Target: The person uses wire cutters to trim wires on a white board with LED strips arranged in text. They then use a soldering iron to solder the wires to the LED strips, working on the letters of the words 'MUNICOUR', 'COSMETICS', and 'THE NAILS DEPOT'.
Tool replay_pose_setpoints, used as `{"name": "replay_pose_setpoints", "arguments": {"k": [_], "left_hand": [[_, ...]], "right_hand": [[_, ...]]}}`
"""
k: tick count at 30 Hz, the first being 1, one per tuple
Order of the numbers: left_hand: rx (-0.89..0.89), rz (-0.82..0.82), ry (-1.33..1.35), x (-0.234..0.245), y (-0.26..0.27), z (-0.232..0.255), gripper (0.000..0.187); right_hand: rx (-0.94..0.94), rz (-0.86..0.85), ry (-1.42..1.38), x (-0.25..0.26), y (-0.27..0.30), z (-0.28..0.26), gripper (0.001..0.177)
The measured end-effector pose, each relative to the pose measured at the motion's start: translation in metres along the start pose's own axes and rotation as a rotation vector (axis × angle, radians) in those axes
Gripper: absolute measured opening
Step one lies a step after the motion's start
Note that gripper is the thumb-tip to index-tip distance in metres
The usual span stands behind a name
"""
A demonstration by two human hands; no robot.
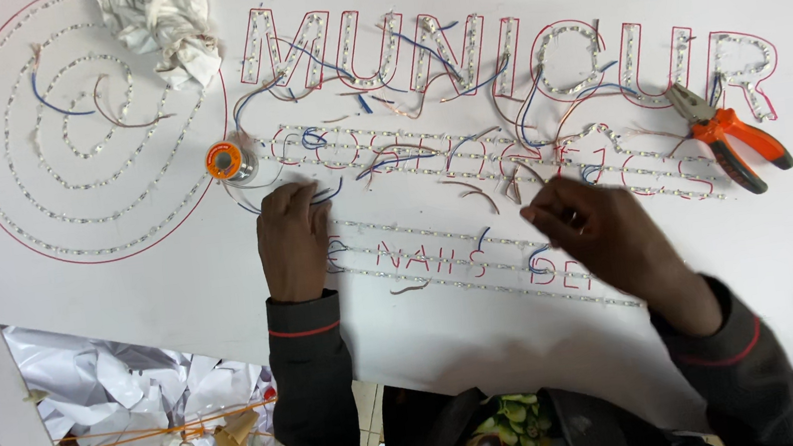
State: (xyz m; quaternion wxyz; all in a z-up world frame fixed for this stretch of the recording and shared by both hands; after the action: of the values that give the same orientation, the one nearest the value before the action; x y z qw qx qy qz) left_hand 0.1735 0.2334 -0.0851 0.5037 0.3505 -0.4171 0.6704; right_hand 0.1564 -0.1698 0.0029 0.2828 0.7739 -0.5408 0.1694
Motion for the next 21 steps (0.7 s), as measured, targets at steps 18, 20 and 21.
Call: {"name": "replay_pose_setpoints", "arguments": {"k": [18, 20, 21], "left_hand": [[-0.053, 0.123, -0.111, -0.003, 0.006, 0.025, 0.023], [-0.019, 0.096, -0.119, -0.005, 0.005, 0.023, 0.026], [0.003, 0.065, -0.121, -0.008, 0.006, 0.022, 0.029]], "right_hand": [[-0.31, 0.8, -1.208, 0.101, -0.461, 0.088, 0.019], [-0.335, 0.828, -1.204, 0.107, -0.485, 0.09, 0.019], [-0.363, 0.87, -1.2, 0.11, -0.492, 0.096, 0.027]]}}
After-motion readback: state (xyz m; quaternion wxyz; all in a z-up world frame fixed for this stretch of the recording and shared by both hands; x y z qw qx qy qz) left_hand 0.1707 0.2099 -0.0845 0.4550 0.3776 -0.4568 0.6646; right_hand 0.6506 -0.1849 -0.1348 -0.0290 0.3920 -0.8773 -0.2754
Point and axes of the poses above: each hand's wrist, its own y-axis away from the middle knuckle, its own x-axis out of the back of the hand, z = x × y, the point moved 6 cm from there along -y, towards the middle knuckle, and after that the axes turned 7 degrees about x, right-handed, at the moved point
